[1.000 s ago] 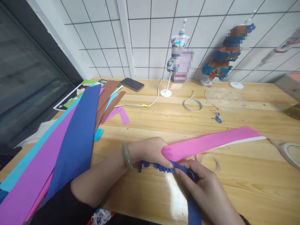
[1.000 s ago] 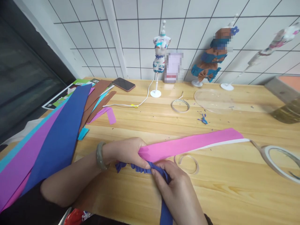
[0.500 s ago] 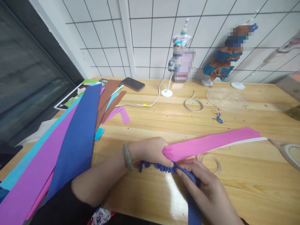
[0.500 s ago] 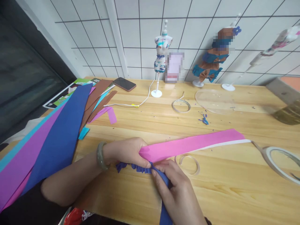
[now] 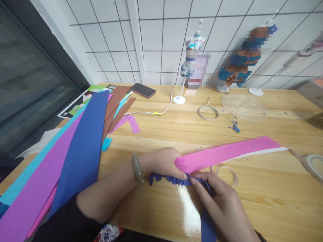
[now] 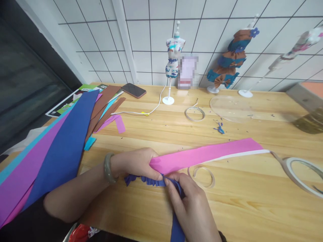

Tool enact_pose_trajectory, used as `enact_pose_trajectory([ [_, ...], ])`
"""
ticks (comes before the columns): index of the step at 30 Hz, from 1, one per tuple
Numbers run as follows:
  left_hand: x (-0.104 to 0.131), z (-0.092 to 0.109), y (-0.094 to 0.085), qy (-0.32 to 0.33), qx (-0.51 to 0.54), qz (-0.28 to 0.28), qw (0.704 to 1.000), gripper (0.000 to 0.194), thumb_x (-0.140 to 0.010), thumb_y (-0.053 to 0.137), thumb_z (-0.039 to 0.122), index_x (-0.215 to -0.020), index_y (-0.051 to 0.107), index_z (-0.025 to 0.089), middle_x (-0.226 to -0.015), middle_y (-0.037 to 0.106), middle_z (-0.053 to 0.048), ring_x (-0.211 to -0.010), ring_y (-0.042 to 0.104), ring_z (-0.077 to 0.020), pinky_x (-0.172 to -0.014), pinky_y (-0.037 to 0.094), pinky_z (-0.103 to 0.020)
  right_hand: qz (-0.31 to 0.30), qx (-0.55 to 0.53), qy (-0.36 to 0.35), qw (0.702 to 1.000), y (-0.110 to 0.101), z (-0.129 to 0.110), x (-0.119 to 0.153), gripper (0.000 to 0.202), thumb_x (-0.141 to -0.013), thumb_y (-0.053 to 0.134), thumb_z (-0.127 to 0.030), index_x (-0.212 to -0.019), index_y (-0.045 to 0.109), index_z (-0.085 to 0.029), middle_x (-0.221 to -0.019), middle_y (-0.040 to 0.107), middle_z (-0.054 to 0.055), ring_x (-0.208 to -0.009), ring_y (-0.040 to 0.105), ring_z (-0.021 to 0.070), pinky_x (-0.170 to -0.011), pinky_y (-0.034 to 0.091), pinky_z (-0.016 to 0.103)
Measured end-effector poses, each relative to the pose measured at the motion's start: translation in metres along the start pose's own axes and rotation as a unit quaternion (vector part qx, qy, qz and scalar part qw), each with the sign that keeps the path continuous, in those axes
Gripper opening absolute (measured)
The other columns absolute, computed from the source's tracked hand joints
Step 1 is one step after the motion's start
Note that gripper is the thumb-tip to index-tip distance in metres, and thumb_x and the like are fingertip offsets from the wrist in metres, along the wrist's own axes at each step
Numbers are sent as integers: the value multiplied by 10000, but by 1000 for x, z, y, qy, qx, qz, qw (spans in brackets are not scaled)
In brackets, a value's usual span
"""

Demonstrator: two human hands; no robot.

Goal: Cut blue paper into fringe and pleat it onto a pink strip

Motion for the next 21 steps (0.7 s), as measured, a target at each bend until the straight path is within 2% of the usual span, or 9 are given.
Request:
enact_pose_trajectory([
  [5,1,4,-2,-4,-29,9,1000,216,-668,573,348,-678,573,133,-566,515,19,-504,473,-85,-429,359,-174,-2,2,10,1000,2,3,-1,230,-858,473,-377,-929,616,-212,-867,673,52,-783,626,182,-699,508,277],
  [11,2,2,0,-10,0,-4,1000,196,-680,555,329,-726,598,144,-581,525,20,-507,480,-85,-427,362,-172,-7,-16,34,999,4,7,-3,219,-852,483,-386,-899,608,-213,-854,666,46,-778,619,178,-701,501,279],
  [17,4,4,-2,-11,11,4,1000,193,-676,547,320,-597,499,151,-533,465,35,-472,428,-73,-411,331,-176,-9,-26,33,999,4,7,-3,204,-853,482,-379,-864,600,-214,-822,663,45,-766,616,181,-699,499,281],
  [21,4,6,-2,-11,7,-5,1000,185,-688,527,308,-596,482,154,-534,448,39,-480,421,-69,-418,326,-172,-8,-19,35,999,4,8,-3,207,-850,482,-384,-850,600,-213,-809,661,35,-756,616,181,-694,494,277],
])
Point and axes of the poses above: each hand's wrist, its own x-axis away from the middle knuckle, its own y-axis out of the palm, z = x × y, the point moved 3 cm from there along -x, towards the middle knuckle
